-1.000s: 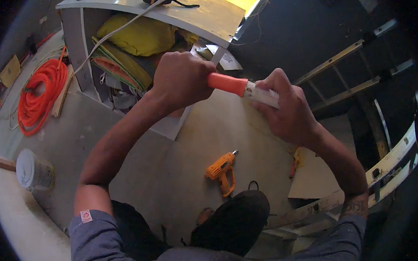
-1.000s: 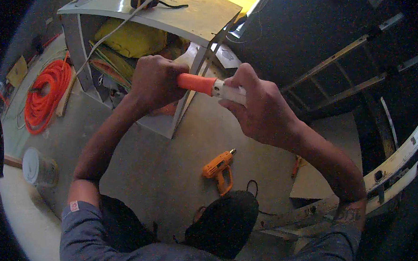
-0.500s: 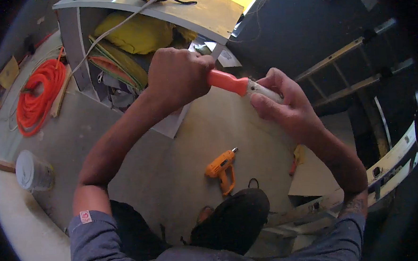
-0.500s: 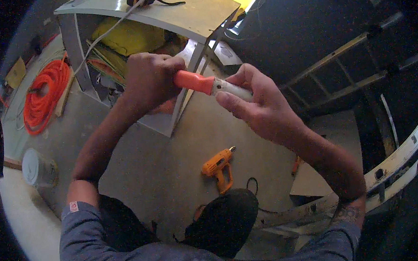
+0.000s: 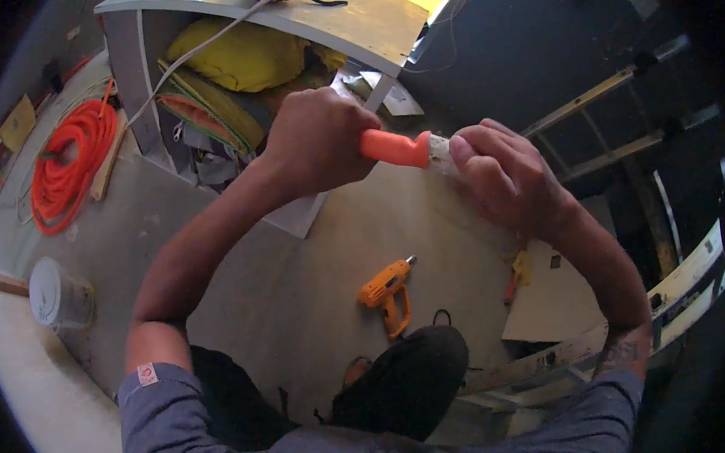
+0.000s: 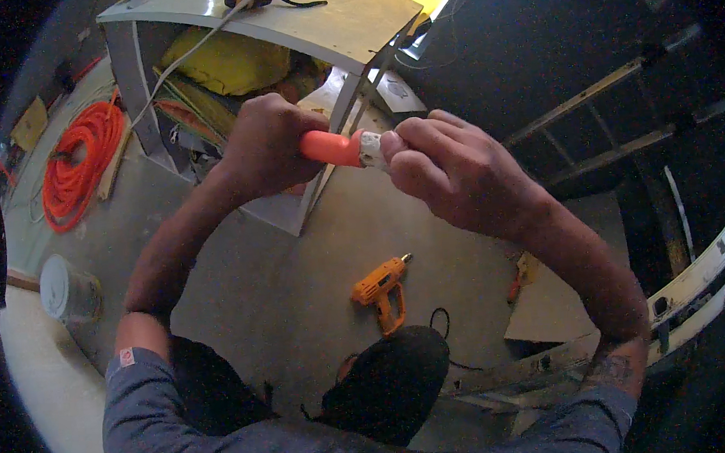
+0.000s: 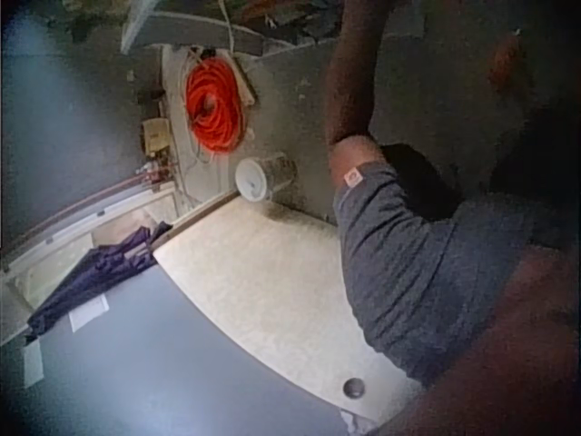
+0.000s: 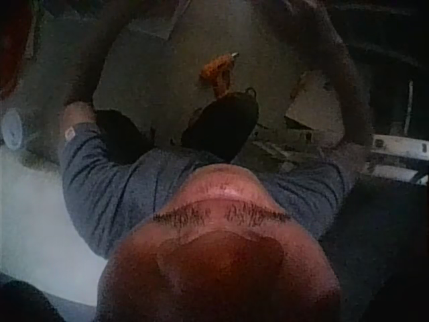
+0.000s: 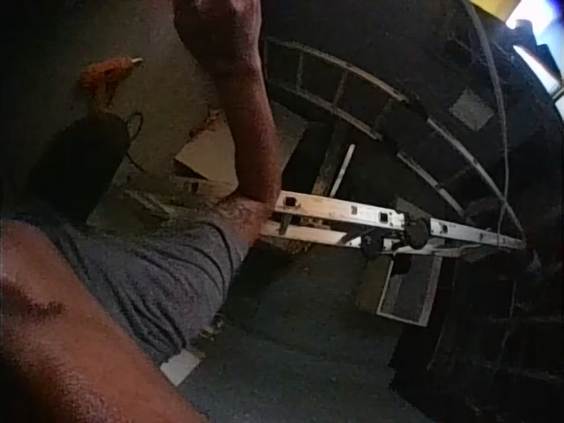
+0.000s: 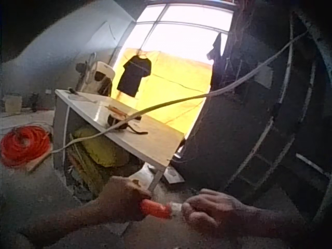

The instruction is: The person fits a smaller white PVC pipe into a larger orange PVC pipe by hand, heats the joint with a heat gun, and then attempts to hammer the pieces together.

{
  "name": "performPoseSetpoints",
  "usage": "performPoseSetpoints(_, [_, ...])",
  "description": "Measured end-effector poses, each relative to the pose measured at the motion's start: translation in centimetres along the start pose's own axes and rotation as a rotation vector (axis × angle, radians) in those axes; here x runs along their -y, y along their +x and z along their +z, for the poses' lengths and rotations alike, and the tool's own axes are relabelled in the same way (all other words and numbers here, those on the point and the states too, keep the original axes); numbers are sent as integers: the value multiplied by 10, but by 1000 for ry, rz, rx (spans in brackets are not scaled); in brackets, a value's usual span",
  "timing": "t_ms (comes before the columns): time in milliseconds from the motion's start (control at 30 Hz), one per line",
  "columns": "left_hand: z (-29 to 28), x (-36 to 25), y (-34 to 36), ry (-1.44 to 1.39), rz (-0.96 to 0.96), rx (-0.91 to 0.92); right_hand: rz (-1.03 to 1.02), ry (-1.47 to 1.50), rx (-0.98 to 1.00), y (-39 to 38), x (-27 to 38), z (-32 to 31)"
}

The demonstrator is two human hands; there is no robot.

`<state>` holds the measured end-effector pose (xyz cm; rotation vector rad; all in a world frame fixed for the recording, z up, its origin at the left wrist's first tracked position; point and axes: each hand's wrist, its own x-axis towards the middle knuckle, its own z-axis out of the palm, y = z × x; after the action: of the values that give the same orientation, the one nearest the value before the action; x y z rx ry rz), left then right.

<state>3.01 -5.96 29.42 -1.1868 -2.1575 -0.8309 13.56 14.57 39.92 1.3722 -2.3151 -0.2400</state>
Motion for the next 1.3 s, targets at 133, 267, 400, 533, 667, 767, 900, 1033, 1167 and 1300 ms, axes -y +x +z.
performPoseSetpoints(133, [26,-1,-3,-482,-131,187,-117,-69,102,8,-9,-17])
performPoseSetpoints(267, [48,4,4,-412,-236,109,88,2,105,2,-13,-18])
performPoseSetpoints(400, [46,19,3,-446,-245,-157,963,775,-244,8,12,-51])
performPoseSetpoints(533, [25,-1,13,-917,-243,-232,914,509,-667,2,-8,-52])
performPoseSetpoints(667, [12,-9,20,-1040,-295,-128,881,331,-887,31,-10,-58])
performPoseSetpoints(767, [-5,-23,18,-1251,-543,-124,866,479,-1058,40,-14,-31])
performPoseSetpoints(900, [-18,-19,13,-1350,-665,43,1029,402,-1080,41,-3,-9])
performPoseSetpoints(1033, [-17,-19,9,-1410,-683,101,927,388,-1082,32,-13,2])
performPoseSetpoints(1167, [-13,-25,15,-1395,-769,115,762,155,-707,23,-21,4])
performPoseSetpoints(1300, [-4,-15,12,-1216,-604,59,708,215,-709,40,-15,19])
